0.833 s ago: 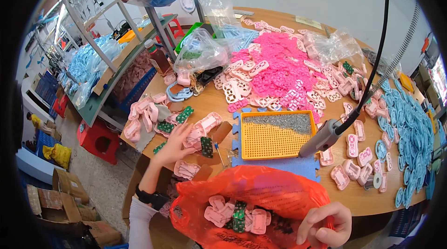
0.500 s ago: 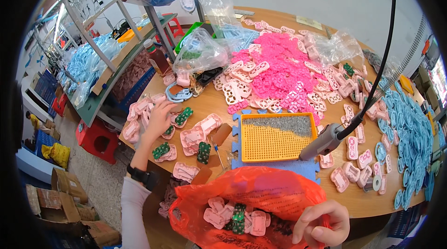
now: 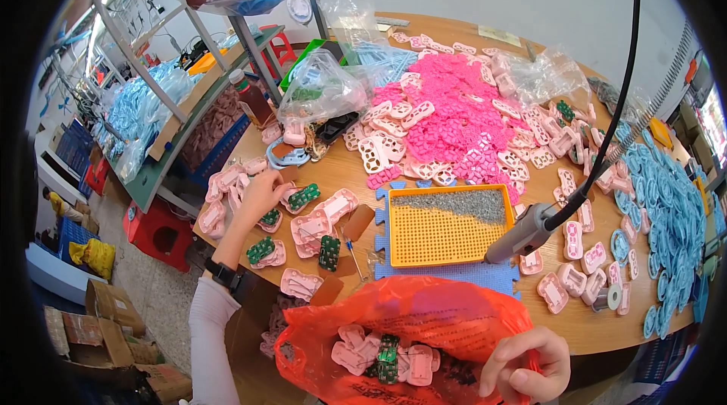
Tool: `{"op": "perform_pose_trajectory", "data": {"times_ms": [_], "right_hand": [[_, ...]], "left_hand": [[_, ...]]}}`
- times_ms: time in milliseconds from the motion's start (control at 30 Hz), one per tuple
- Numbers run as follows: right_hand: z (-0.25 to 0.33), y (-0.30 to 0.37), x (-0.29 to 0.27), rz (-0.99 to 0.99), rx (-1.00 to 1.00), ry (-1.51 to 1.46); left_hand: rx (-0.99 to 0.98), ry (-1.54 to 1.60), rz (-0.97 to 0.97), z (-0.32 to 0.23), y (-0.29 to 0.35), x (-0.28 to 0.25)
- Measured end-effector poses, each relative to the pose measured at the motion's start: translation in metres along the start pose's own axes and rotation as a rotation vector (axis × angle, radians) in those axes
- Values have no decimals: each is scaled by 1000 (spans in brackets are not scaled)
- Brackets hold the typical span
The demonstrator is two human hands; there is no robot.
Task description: Assembling electronic components into plastic housings and bagging them.
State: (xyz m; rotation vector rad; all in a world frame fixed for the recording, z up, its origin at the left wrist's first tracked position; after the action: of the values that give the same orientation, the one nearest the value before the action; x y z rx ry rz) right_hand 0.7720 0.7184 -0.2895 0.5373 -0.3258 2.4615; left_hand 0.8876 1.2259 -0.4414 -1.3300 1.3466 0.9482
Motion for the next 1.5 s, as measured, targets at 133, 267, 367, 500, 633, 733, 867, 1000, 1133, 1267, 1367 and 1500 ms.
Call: {"op": "perform_pose_trajectory", "data": {"times_ms": [133,267,367,500,633,733,867,1000,1133,1267,1367,1500], "right_hand": [[0,0,-2,9,2,-4],[0,0,2,-13,21,-7],[0,2,3,-31,29,0],[0,4,5,-38,21,8],[0,2,5,-36,24,-2],[0,-4,8,10,27,19],[-2,-3,4,-12,34,8],[1,-3,3,-1,-12,47],[4,-5,3,17,36,34],[1,-2,-1,-79,27,56],[2,-3,-2,-110,28,50],[3,-3,-4,-143,56,75]], "left_hand": [[270,-113,-12,-8,20,4],[258,-51,-10,-5,23,-2],[238,12,1,-11,18,-4],[279,35,-30,-19,17,-1],[326,55,-188,-34,22,-3],[303,127,-107,-31,31,5],[251,225,-232,-37,31,-8],[49,486,-203,-12,14,-18],[52,161,-394,36,-16,-33],[185,49,-392,43,-60,-19],[62,-177,-354,27,-85,1],[-245,-350,-252,14,-106,19]]}}
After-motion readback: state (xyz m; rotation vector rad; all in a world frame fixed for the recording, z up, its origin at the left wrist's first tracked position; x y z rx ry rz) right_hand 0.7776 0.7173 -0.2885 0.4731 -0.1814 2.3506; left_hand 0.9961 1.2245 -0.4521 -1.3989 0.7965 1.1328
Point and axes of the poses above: each hand's wrist, its own y-axis away from the middle knuckle, its own x-axis out of the palm, z = x × y, the point moved 3 cm from there along -y, towards the middle knuckle, and after that the axes turned 13 degrees about x, right-handed, at the moved point
